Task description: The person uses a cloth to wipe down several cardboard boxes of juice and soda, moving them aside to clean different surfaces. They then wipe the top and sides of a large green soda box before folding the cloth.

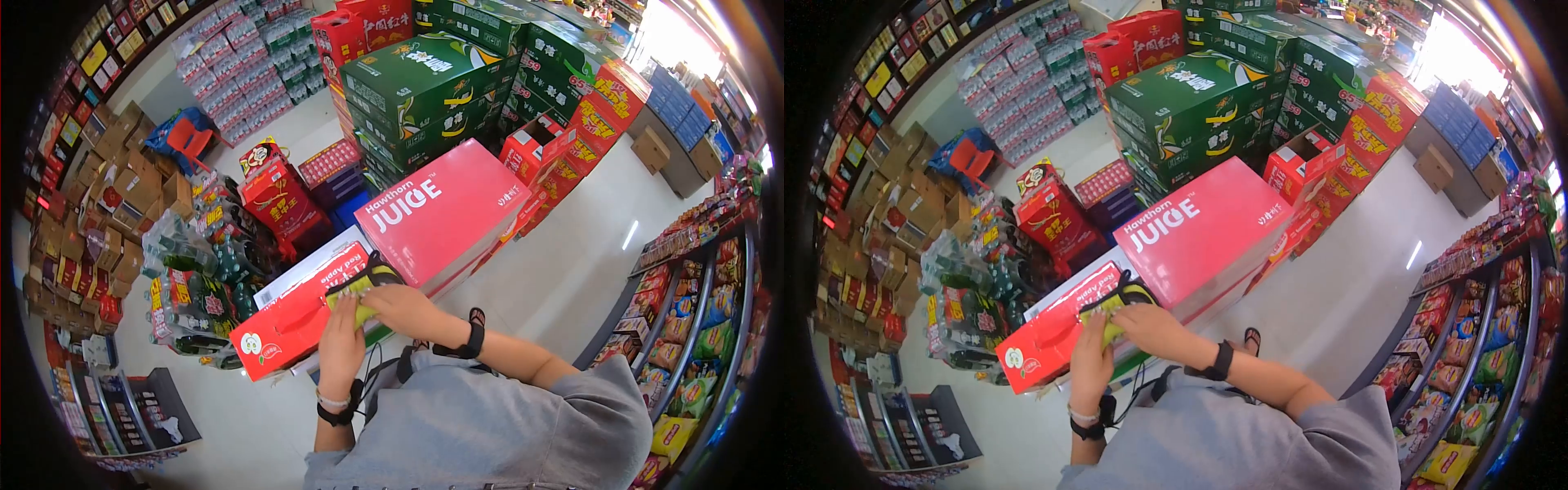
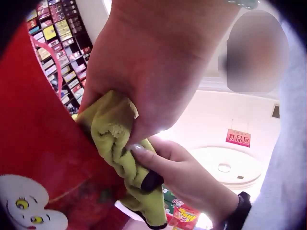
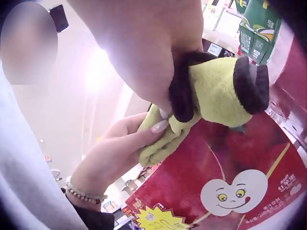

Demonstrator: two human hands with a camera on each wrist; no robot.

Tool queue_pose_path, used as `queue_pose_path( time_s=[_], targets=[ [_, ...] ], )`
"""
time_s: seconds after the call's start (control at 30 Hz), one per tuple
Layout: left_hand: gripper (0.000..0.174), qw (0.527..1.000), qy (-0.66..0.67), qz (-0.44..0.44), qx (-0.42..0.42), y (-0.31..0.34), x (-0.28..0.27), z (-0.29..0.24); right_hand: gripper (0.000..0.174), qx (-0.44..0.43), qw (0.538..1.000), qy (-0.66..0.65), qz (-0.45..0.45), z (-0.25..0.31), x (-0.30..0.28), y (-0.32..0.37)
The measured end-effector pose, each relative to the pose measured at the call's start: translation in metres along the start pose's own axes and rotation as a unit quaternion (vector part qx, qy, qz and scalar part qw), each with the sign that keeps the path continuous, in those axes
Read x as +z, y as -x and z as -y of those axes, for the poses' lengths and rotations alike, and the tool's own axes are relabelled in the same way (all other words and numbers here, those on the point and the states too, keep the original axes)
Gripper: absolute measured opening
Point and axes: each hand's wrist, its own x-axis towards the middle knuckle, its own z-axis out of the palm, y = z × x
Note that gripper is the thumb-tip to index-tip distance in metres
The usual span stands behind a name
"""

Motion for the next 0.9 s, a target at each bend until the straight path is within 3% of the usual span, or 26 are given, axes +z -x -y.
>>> queue_pose_path(
  time_s=[0.03,0.2,0.33,0.5,0.8,0.87,0.9],
  targets=[
    [0.056,1.0,0.017,0.002,-0.003,0.004,0.001,0.001,0.04,0.01,0.999,-0.007,0.035,0.005,-0.003,0.001],
    [0.054,0.999,-0.011,-0.017,0.028,-0.001,0.009,0.006,0.039,0.016,1.0,-0.012,0.017,0.001,0.002,-0.003],
    [0.054,0.999,0.019,-0.032,-0.002,-0.027,0.01,0.014,0.042,-0.001,0.999,-0.039,0.014,-0.023,0.012,-0.028],
    [0.055,0.998,-0.011,-0.059,-0.001,-0.051,0.022,0.027,0.035,0.002,0.989,-0.14,0.05,-0.039,0.005,-0.058],
    [0.059,0.995,-0.028,-0.094,0.02,-0.05,0.036,0.036,0.029,-0.019,0.989,-0.138,-0.042,-0.041,0.02,-0.051],
    [0.057,0.995,-0.02,-0.095,0.023,-0.049,0.035,0.033,0.034,0.003,0.991,-0.131,0.018,-0.035,0.014,-0.049],
    [0.056,0.995,-0.027,-0.096,0.026,-0.049,0.035,0.034,0.034,0.007,0.991,-0.134,0.003,-0.031,0.012,-0.047]
  ],
)
